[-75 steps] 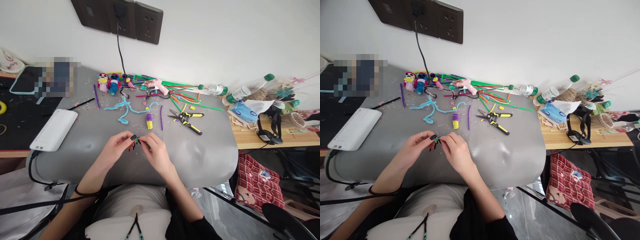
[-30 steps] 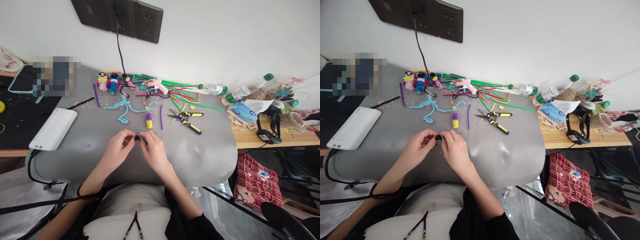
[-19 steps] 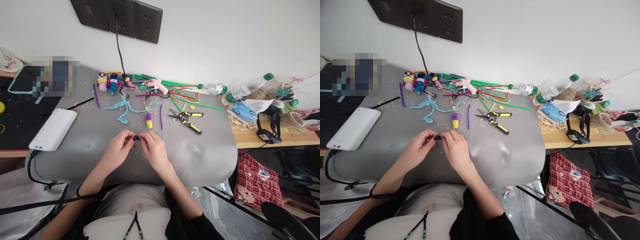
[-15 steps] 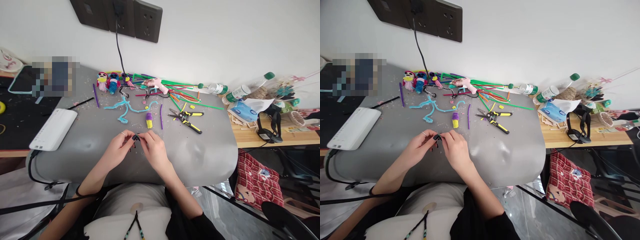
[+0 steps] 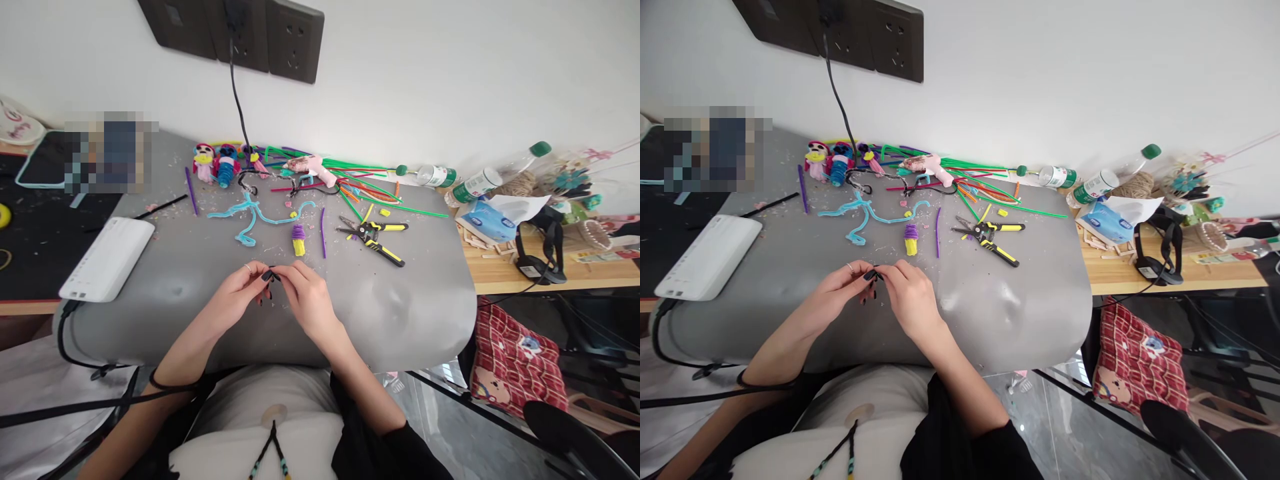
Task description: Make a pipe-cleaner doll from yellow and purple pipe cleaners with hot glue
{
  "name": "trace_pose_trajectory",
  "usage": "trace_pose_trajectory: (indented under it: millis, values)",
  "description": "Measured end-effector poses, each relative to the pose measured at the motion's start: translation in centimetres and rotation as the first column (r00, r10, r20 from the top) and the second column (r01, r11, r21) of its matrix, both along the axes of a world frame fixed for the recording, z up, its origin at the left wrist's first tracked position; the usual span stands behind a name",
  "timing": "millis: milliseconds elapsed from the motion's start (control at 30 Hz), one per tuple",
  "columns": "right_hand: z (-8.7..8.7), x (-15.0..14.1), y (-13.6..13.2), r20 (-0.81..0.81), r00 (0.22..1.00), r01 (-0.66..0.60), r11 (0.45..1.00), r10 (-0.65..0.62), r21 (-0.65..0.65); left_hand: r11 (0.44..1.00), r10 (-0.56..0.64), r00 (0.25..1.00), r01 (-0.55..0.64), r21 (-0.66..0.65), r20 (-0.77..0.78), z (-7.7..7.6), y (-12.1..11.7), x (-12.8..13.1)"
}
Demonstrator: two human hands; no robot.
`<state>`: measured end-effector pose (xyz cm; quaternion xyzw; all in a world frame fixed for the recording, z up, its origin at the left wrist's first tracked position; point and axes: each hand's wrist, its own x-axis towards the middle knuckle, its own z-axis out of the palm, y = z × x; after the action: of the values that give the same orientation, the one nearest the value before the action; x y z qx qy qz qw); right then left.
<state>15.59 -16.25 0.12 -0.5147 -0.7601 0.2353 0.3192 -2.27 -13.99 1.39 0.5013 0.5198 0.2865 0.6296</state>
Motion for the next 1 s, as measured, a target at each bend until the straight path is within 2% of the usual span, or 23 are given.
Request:
trace_pose_trajectory:
  millis: [167,400,667,867,1000]
  values:
    - [-0.1,0.0,0.1,0.056,0.998,0.009,1.0,-0.01,0.017,1.0,0.005,1.0,-0.005,0.014,-0.017,-0.1,0.0,0.0]
    - [-0.5,0.0,0.2,0.095,0.995,-0.002,0.997,-0.005,0.077,0.998,0.055,0.997,-0.053,0.041,-0.045,0.5,0.0,0.1]
    - [-0.1,0.1,0.2,0.162,0.986,-0.047,0.992,0.028,0.116,0.995,0.066,0.997,-0.064,0.073,-0.028,0.6,0.3,-0.1]
    - [-0.4,0.1,0.2,0.13,0.991,-0.025,0.995,0.012,0.094,0.994,0.101,0.994,-0.1,0.049,-0.033,0.4,0.2,0.5]
    - [-0.5,0.2,0.3,-0.039,0.999,0.021,1.0,-0.021,0.009,0.994,0.108,0.994,-0.107,0.035,-0.004,0.3,0.1,0.9]
